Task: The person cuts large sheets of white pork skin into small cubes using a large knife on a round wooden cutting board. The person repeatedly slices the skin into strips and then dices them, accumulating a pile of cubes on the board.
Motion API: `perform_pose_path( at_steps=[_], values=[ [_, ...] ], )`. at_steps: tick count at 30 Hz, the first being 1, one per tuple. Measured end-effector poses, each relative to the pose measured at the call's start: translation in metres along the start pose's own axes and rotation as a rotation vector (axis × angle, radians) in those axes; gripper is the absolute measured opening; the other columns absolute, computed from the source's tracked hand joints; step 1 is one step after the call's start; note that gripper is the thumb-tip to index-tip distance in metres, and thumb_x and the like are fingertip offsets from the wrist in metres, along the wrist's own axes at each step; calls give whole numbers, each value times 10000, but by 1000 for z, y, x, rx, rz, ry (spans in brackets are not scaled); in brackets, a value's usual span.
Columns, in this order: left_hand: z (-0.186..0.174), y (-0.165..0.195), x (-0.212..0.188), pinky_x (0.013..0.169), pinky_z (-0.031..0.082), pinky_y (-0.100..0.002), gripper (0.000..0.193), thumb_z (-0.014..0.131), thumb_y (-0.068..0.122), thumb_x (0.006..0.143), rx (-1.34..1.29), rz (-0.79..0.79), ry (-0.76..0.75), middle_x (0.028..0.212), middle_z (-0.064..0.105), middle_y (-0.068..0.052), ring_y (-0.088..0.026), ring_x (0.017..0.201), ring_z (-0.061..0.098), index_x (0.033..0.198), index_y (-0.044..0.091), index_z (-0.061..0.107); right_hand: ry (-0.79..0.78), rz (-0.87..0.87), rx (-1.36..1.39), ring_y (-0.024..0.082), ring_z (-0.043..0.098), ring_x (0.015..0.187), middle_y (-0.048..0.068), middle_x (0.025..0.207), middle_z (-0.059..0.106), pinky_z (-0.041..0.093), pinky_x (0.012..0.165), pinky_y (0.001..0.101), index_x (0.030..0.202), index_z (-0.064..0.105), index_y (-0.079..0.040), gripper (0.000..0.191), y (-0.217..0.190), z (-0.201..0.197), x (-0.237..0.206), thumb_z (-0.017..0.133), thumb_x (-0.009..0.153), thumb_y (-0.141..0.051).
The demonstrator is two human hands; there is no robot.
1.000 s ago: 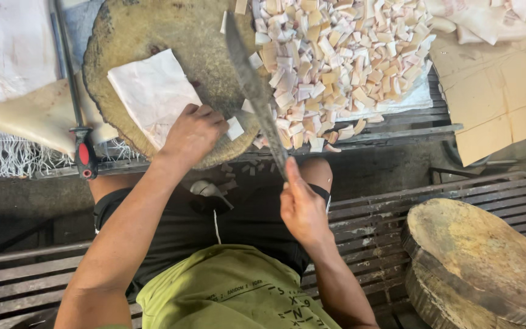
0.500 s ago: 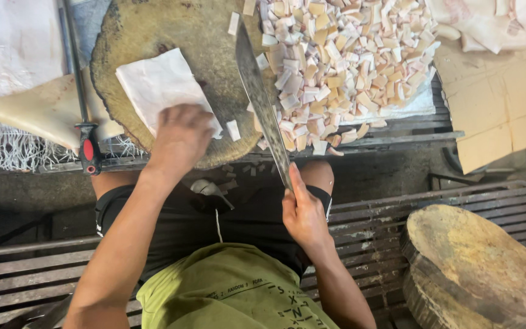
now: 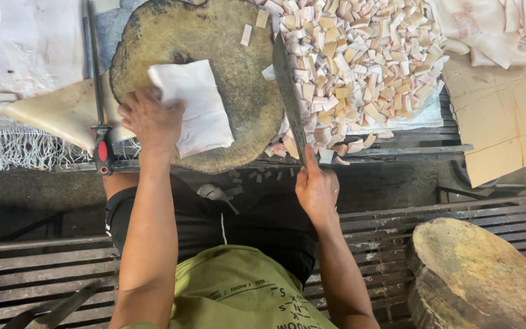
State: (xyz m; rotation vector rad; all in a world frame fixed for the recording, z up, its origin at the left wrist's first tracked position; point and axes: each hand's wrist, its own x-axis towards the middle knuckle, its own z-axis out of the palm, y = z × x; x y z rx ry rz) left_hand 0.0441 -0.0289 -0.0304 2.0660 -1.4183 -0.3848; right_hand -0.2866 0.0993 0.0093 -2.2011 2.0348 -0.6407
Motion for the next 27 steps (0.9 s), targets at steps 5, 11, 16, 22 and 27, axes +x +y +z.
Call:
perform_pose_path(
  at_steps=[5,11,16,22,27],
  values=[
    [0,24,10,880,561,-443,465,809,184,852,-493,-10,-198,1050,700,-189,-309,983,702,1180,-27,555,-49,74,-105,400,660,546,190,629,673,533,553,509,1474,548,-122,590,-4,-1,11,635,891,-139],
    [-47,73,3,956,565,-377,422,780,194,842,-582,-141,-672,1122,775,-84,-213,1027,753,1249,112,703,-95,134,-116,408,681,583,204,648,687,552,585,511,1498,523,-153,604,-8,-3,11,621,903,-183],
    [-82,104,26,993,557,-389,445,740,254,836,-483,94,-992,1143,798,-48,-188,1038,765,1267,152,704,-99,147,-82,404,685,591,201,646,690,552,591,511,1499,525,-172,590,1,1,9,613,916,-185],
    [-10,105,33,1047,462,-458,473,790,254,816,98,360,-858,1267,679,-145,-323,1168,638,1248,99,677,-106,225,301,327,673,501,201,603,649,526,528,399,1534,463,-102,615,-1,6,-5,579,932,-53],
    [14,57,0,1041,449,-485,487,803,226,825,-98,407,-503,1323,583,-195,-428,1215,539,1243,34,641,-82,257,370,315,655,508,231,655,654,513,529,368,1541,442,-96,626,-20,-4,-34,595,941,-10]
  ],
)
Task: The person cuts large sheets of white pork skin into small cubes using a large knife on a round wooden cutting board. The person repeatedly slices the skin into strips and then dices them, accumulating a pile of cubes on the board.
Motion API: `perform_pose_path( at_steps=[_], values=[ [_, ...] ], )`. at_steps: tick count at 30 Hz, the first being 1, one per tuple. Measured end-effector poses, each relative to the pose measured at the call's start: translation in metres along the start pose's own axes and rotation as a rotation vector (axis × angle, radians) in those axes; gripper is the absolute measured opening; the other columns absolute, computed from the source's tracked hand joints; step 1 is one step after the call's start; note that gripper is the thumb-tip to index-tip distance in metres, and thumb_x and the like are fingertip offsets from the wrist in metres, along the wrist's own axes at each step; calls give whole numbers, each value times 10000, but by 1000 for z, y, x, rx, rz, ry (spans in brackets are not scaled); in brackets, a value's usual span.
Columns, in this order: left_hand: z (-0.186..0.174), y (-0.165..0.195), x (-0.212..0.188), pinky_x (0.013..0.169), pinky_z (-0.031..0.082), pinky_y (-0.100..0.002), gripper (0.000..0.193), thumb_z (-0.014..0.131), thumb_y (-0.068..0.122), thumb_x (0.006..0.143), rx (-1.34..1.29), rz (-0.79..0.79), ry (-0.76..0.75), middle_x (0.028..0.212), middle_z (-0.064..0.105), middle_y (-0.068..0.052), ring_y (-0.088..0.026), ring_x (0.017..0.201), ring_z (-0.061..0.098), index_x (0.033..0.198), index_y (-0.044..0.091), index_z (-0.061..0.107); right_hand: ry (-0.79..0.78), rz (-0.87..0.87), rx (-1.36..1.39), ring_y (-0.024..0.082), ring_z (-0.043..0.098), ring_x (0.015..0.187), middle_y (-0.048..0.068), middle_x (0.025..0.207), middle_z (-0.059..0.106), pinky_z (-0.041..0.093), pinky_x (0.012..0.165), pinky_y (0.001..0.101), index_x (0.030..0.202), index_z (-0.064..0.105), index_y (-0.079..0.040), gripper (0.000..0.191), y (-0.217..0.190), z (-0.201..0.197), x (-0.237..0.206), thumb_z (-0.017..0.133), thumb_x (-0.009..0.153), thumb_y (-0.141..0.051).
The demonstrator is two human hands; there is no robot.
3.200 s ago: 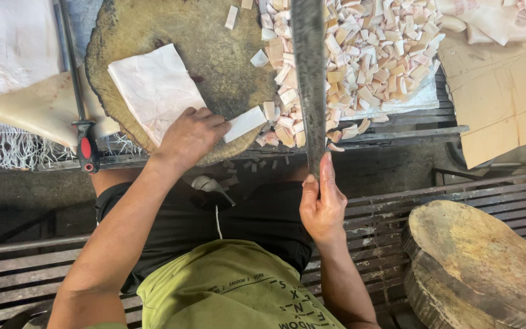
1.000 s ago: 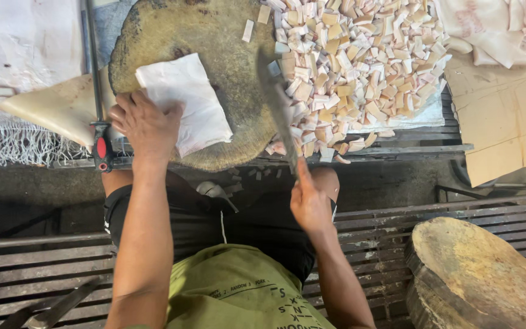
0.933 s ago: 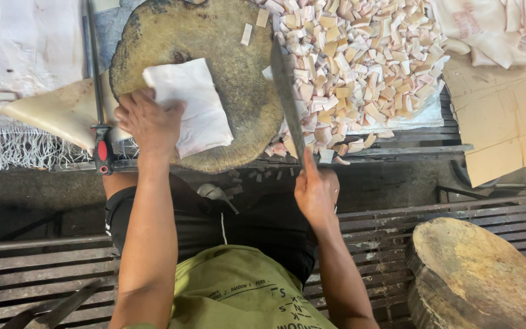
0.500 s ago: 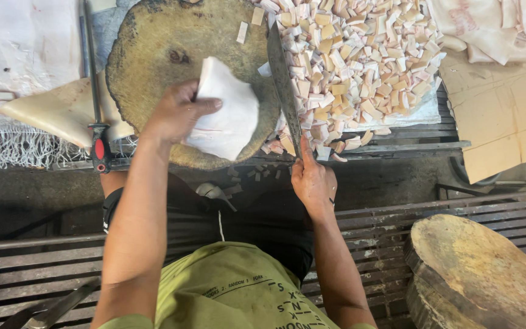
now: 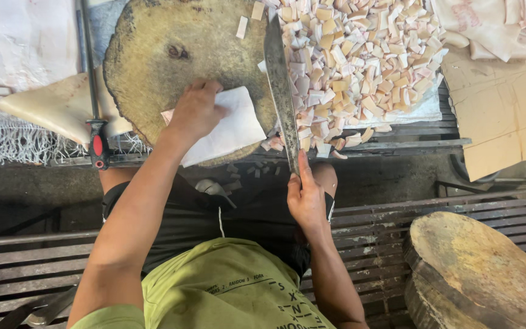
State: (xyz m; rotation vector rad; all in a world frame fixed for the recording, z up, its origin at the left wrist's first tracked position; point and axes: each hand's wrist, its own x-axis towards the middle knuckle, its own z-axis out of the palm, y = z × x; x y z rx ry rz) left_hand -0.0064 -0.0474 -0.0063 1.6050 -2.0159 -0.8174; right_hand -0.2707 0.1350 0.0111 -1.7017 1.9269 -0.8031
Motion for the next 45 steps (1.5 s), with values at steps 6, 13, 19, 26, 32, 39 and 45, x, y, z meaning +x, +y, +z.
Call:
perform_pose_path(
  at_steps=[6,13,19,26,32,39,45],
  values=[
    [-10,-11,-51,1047,452,-511,473,780,205,885,76,219,191,1360,558,-205,-432,1213,544,1294,16,636,94,-332,-71,397,725,806,256,1019,713,590,683,437,1561,439,-91,656,-20,13,-14,582,927,6],
    [-18,-22,-78,1063,456,-474,280,763,208,869,176,432,286,1302,612,-102,-348,1270,551,1107,62,735,-80,-246,-174,430,704,779,207,961,737,572,678,493,1543,457,-117,661,-14,30,-5,582,900,-31],
    [-25,-40,-101,1156,436,-467,281,723,132,875,129,519,271,1266,647,-94,-295,1294,543,1145,53,732,95,-340,-112,278,742,706,207,945,746,600,607,374,1583,416,-142,611,-38,-20,-5,605,1006,-68],
    [-26,-43,-105,1167,414,-475,343,684,121,835,183,517,271,1290,649,-113,-312,1310,545,1167,36,717,294,-603,227,170,630,681,14,1033,683,567,599,277,1713,137,-212,715,-32,-19,-4,538,1150,-26],
    [-31,-42,-100,1174,423,-457,352,676,94,850,154,507,263,1329,639,-111,-313,1335,537,1196,36,713,-167,-311,-194,449,666,683,247,794,683,537,633,518,1572,358,-45,720,-18,15,-6,579,890,13],
    [-30,-44,-137,1088,414,-510,489,706,122,691,259,560,261,1287,622,-130,-372,1244,549,1174,42,712,-57,-138,-88,381,720,669,247,760,682,573,631,425,1553,400,-38,646,-29,5,-6,577,933,10],
    [-26,-47,-137,1071,497,-380,398,745,123,817,299,597,209,1307,640,-72,-306,1276,566,1208,57,711,-59,-241,-93,383,744,753,254,878,705,604,685,432,1546,431,-64,634,-38,18,-21,588,935,-2]
  ],
)
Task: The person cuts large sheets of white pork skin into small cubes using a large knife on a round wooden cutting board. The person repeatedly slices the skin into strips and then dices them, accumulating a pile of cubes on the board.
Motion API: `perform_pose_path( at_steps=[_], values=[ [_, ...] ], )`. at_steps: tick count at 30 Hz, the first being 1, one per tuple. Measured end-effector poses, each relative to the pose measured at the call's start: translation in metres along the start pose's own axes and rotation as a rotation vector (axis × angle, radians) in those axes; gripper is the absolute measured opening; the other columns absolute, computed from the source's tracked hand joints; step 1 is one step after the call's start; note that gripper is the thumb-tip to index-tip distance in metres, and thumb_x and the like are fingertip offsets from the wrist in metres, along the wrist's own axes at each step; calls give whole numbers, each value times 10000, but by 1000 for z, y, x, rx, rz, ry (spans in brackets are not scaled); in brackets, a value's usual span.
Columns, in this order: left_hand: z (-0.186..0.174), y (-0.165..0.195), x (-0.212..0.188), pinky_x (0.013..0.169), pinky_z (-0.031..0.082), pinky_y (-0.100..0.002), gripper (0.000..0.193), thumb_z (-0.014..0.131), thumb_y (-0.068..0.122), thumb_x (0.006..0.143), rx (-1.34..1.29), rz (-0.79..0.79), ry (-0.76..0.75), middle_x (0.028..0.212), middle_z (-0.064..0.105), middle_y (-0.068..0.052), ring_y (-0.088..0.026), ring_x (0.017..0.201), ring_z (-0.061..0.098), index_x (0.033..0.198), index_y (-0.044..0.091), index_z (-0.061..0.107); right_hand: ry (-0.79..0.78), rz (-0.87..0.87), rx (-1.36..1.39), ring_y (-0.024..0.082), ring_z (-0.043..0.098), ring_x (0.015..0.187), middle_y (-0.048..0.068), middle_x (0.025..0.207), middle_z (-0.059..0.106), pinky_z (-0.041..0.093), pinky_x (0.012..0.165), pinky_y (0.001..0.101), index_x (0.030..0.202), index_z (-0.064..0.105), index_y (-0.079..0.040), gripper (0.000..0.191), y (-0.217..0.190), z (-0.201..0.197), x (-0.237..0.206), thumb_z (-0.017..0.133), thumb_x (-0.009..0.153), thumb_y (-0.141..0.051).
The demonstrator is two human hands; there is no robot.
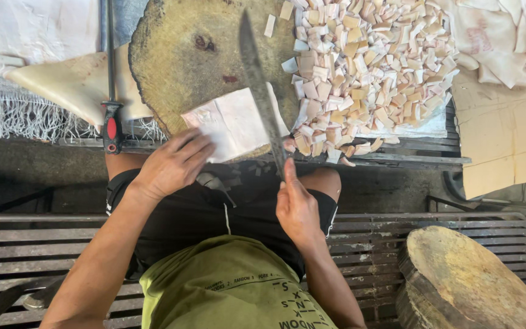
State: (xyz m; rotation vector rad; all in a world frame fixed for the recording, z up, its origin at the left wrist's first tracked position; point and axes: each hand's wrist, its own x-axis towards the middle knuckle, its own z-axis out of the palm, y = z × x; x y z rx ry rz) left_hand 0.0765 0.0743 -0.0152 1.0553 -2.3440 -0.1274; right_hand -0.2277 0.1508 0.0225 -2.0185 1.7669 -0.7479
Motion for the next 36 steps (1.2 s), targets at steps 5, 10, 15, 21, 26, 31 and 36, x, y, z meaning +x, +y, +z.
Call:
perform_pose_path(
  at_steps=[5,10,15,21,26,31,36],
  values=[
    [2,-3,4,1057,528,-368,455,731,88,753,82,69,12,1269,657,-62,-296,1281,568,1206,53,721,-123,-52,-92,444,707,806,256,1073,737,589,678,495,1550,390,-61,690,5,19,10,594,894,-3],
    [6,-2,0,1007,548,-336,429,715,64,791,97,45,31,1280,665,-57,-286,1294,572,1220,72,726,-85,-56,-31,378,742,751,250,988,741,629,644,433,1606,327,-108,711,-2,1,11,595,953,-21],
    [13,-2,-2,1032,553,-366,399,723,103,813,42,24,58,1276,661,-53,-271,1270,571,1211,78,726,326,-264,186,128,691,657,63,910,745,596,551,288,1682,222,-220,688,-8,-55,3,506,1103,22],
    [13,1,-3,1044,535,-362,410,709,78,799,89,28,51,1267,674,-65,-274,1272,585,1208,70,732,131,-289,29,318,648,689,178,919,687,551,602,440,1635,249,-120,741,5,-3,6,562,979,23],
    [12,4,2,1074,510,-379,403,734,108,771,48,7,25,1260,670,-74,-283,1281,572,1172,68,729,-24,-176,-32,446,687,795,289,970,691,575,689,464,1580,361,-79,720,10,18,-6,578,901,19],
    [14,9,12,1043,509,-376,344,746,100,799,4,-54,36,1216,673,-59,-280,1256,579,1142,71,737,-139,217,59,348,656,586,233,705,653,542,615,389,1574,395,-112,642,18,17,6,588,969,-21],
    [14,14,15,1011,523,-354,306,753,103,823,15,-58,75,1199,673,-57,-270,1236,585,1127,72,735,-67,173,181,217,676,603,148,742,701,560,626,307,1608,351,-131,671,19,11,6,567,984,-10]
  ],
)
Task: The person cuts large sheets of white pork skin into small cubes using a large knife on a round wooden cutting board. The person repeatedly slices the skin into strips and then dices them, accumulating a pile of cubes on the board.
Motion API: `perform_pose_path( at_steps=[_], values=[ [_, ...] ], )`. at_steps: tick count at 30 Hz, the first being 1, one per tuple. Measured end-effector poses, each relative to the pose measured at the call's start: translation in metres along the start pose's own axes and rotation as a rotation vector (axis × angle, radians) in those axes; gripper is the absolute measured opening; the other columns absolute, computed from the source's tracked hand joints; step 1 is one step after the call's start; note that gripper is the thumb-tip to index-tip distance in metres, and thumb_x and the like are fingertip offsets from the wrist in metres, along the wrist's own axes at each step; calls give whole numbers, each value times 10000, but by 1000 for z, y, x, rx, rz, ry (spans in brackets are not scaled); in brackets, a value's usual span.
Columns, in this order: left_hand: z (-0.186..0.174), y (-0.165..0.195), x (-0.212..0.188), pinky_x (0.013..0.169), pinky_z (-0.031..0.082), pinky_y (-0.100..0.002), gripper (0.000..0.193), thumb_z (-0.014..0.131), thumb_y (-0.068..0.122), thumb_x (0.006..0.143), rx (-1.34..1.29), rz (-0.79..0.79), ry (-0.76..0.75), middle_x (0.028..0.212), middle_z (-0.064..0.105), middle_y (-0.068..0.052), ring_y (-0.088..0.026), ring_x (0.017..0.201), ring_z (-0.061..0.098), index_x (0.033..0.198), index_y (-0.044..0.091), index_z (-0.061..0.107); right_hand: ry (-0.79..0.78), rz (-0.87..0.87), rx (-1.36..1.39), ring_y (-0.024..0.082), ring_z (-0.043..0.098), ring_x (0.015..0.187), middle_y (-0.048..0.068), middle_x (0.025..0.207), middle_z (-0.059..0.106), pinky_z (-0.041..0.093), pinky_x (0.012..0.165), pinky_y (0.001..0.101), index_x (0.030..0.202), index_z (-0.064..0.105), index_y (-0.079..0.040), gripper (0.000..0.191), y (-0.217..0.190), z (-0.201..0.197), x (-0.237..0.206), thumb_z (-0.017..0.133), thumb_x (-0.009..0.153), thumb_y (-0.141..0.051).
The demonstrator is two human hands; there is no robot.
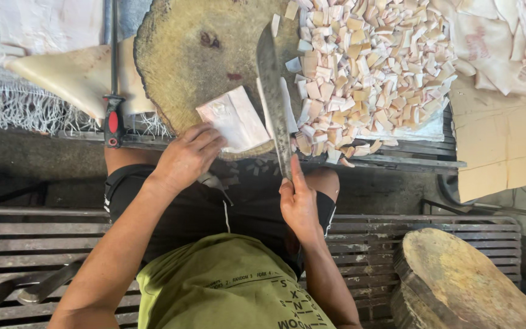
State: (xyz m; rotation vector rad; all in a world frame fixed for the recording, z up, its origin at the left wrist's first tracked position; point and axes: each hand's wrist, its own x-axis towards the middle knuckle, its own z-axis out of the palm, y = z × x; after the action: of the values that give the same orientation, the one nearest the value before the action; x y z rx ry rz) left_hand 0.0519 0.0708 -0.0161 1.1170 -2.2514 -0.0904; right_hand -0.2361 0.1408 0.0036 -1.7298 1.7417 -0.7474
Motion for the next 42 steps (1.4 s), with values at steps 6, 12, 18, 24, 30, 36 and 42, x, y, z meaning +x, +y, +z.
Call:
perform_pose_path(
  at_steps=[6,12,18,24,30,36,42],
  values=[
    [-3,0,0,1017,540,-359,299,763,110,824,6,0,7,1188,673,-44,-261,1218,595,1120,76,740,272,-505,67,71,618,542,328,1422,490,506,484,247,1625,227,-161,685,-30,-65,-3,442,1031,102],
    [-3,1,2,1022,522,-369,286,757,115,823,-13,-11,16,1189,679,-55,-277,1214,596,1105,72,739,332,-646,-46,288,638,721,155,1174,670,565,586,352,1699,212,-208,766,-41,-21,-6,517,1034,20],
    [2,-4,1,1054,509,-388,237,745,109,877,-4,1,3,1173,688,-63,-282,1225,586,1110,70,735,-71,-172,-242,459,693,814,271,1033,716,574,683,496,1571,400,-58,658,-11,7,-14,594,943,-21],
    [13,0,6,1020,523,-387,280,744,77,809,-103,-38,74,1174,696,-58,-277,1226,603,1090,78,741,-21,9,-125,281,638,545,205,673,636,571,592,433,1576,376,-92,652,-20,-3,-1,590,965,-14],
    [9,-3,10,1005,513,-359,270,775,87,814,-217,-71,47,1176,669,-73,-279,1194,614,1075,48,716,276,-495,120,114,632,603,74,863,710,533,553,258,1661,244,-128,616,-29,-48,0,479,1107,4],
    [-6,-5,3,1031,506,-377,244,757,133,863,-160,-49,-9,1165,662,-84,-275,1174,597,1085,43,711,431,-628,-280,291,659,678,182,975,658,574,634,438,1639,283,-91,671,-47,-13,-8,574,1035,-81],
    [-10,-6,13,1053,445,-457,345,695,243,964,-132,-122,-182,1285,650,-82,-323,1244,533,1267,78,705,-169,-241,-199,417,658,682,240,816,668,530,624,450,1580,358,-37,707,-33,-7,-21,570,907,3]
  ],
)
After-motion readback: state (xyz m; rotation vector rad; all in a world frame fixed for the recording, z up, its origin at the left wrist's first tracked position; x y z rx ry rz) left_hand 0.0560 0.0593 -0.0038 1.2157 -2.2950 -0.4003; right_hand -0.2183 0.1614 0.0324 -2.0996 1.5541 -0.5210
